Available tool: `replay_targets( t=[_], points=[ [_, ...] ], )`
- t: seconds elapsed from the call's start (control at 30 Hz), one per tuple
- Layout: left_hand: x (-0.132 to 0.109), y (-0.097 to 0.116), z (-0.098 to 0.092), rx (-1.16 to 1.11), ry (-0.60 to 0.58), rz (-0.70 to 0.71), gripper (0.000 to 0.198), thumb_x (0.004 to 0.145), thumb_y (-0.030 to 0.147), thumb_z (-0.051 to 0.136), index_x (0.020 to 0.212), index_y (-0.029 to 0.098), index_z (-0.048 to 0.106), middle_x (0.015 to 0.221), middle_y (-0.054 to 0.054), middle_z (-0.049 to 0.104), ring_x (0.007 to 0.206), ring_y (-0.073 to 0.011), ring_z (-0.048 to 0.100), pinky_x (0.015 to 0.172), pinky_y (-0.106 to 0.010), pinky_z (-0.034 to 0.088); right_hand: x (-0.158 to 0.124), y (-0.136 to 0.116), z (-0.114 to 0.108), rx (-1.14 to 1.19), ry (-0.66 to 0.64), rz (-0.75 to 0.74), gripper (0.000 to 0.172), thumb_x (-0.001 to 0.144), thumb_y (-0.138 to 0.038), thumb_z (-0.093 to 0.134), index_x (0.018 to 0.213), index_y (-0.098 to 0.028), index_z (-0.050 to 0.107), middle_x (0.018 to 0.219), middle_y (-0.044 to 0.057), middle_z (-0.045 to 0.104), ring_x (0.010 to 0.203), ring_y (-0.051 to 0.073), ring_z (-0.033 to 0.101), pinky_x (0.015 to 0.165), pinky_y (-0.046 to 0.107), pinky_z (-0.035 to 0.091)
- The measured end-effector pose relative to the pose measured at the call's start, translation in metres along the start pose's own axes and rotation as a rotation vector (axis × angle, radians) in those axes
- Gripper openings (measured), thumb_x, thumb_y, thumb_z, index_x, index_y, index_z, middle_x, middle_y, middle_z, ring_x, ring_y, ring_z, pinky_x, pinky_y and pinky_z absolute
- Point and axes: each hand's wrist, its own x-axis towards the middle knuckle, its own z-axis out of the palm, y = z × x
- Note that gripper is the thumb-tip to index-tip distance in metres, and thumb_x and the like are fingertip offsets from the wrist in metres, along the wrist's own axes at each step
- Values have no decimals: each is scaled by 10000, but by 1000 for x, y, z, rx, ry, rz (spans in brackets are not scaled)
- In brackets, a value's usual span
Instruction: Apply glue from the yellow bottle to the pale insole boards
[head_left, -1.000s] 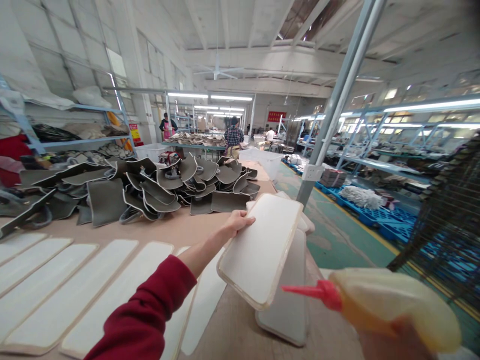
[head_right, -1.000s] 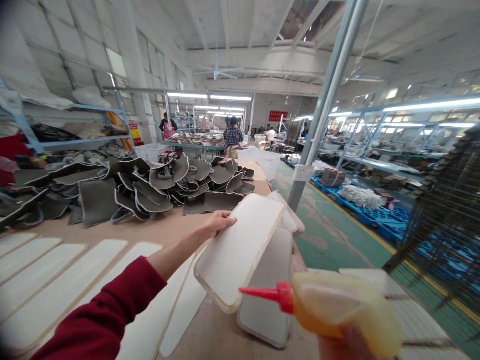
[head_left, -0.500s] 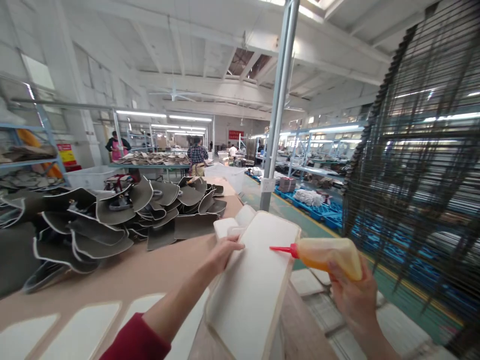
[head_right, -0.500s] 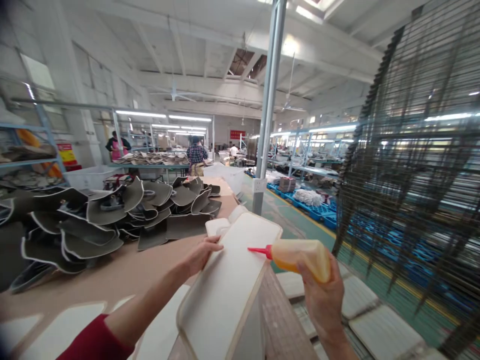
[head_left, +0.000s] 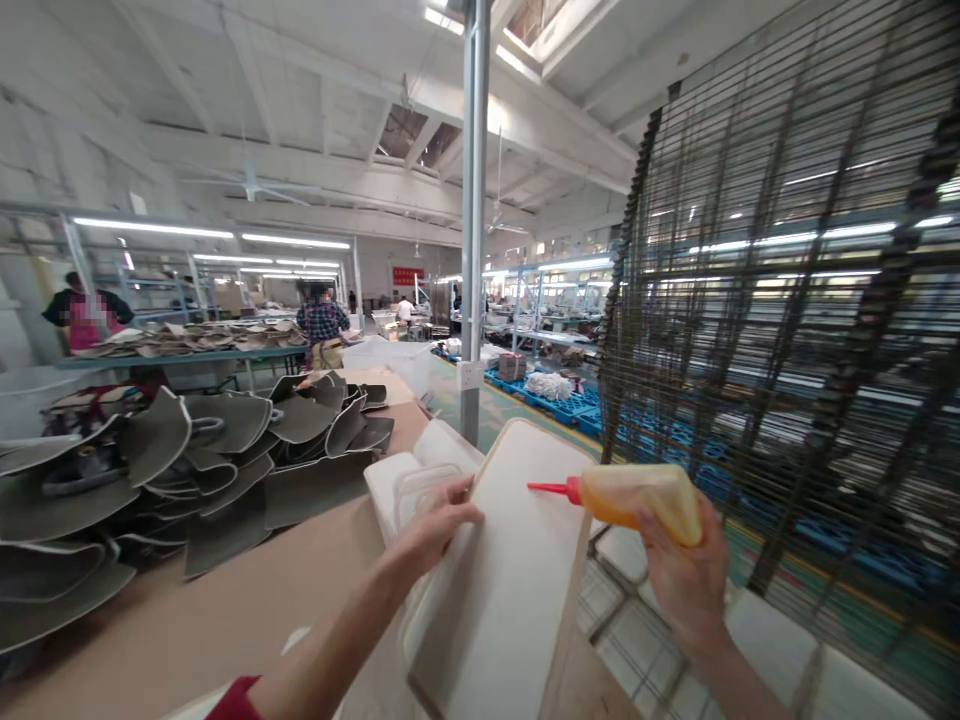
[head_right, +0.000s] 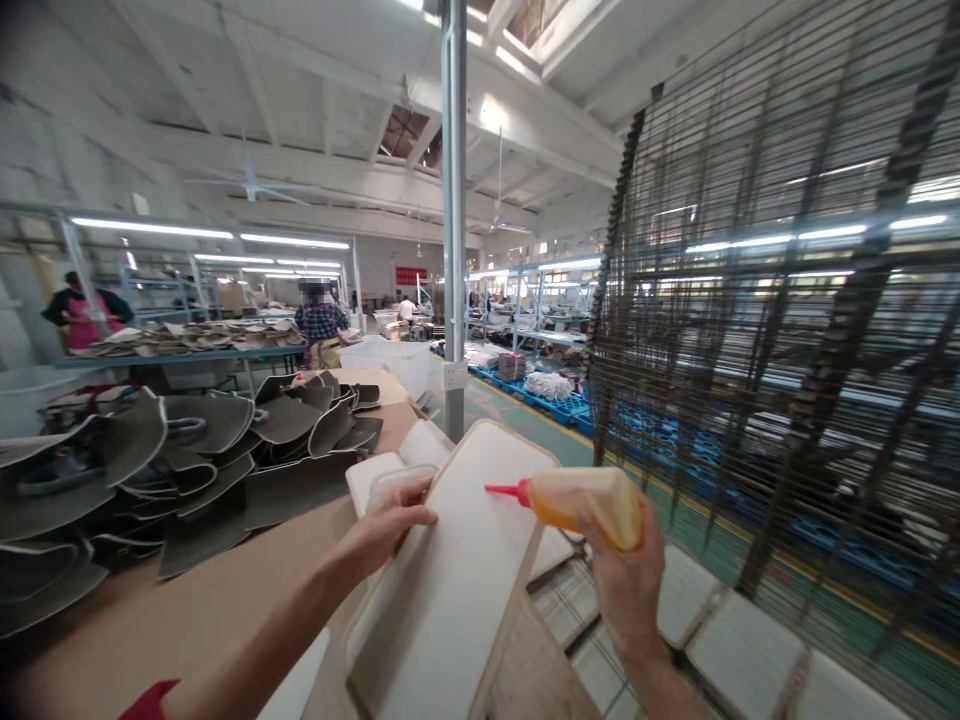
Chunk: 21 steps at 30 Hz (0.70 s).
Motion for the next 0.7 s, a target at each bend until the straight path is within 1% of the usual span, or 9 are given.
replay_targets(
  t=[0.1,0.17,0.23,0.37,0.43,0.5,0.6,0.67,0.7],
  points=[
    [12,-6,8,-2,-2,-41,434,494,132,566,891,180,736,692,27,696,588,-154,581,605,-240,450,-38,1,-9,-21,-87,82,731,533,-564,823,1097,-169,578,917,74,654,782,256,621,653,313,521],
    [19,-8,12,10,-7,-50,419,496,137,570,877,182,738,685,29,695,584,-152,577,613,-242,454,-55,-4,-15,83,-209,138,718,611,-587,757,1170,-198,530,1020,76,664,901,264,627,747,309,527],
    [23,-8,16,26,-33,-46,420,506,135,573,889,185,738,701,31,699,604,-152,584,628,-237,453,-46,-11,-23,68,-145,118,696,615,-561,767,1174,-226,523,1012,53,657,867,240,621,739,295,520],
    [27,-8,28,21,-127,-51,468,521,122,585,965,175,725,748,22,705,651,-154,597,646,-228,448,2,-17,-41,-46,101,13,678,573,-523,819,1111,-195,568,915,30,603,777,197,566,679,264,483],
    [31,-12,32,1,-149,-64,490,524,129,592,997,166,715,750,16,702,644,-157,593,644,-237,453,1,-12,-47,-52,98,27,676,572,-534,814,1096,-183,572,902,38,613,766,204,578,662,270,493],
    [36,-18,32,-7,-149,-90,491,523,137,598,1000,163,712,731,15,695,624,-152,580,627,-237,449,-18,-4,-51,-18,4,104,664,574,-541,806,1081,-174,582,895,65,649,762,235,615,644,291,524],
    [45,-26,32,2,-145,-109,473,524,140,606,985,162,713,725,17,689,631,-144,577,617,-222,436,-36,5,-60,131,-105,240,704,591,-528,797,1173,-210,562,1001,69,669,879,259,642,742,297,546],
    [49,-27,34,12,-171,-113,474,528,139,614,991,158,712,753,14,696,660,-146,590,624,-216,435,-24,5,-70,94,28,166,662,535,-423,868,1100,-206,599,905,38,662,744,202,628,627,233,530],
    [50,-27,37,19,-186,-118,477,534,140,620,1002,157,711,771,12,701,671,-147,596,629,-213,436,-13,4,-76,64,75,124,659,546,-386,878,1115,-202,600,907,27,649,741,170,605,626,198,505]
  ],
)
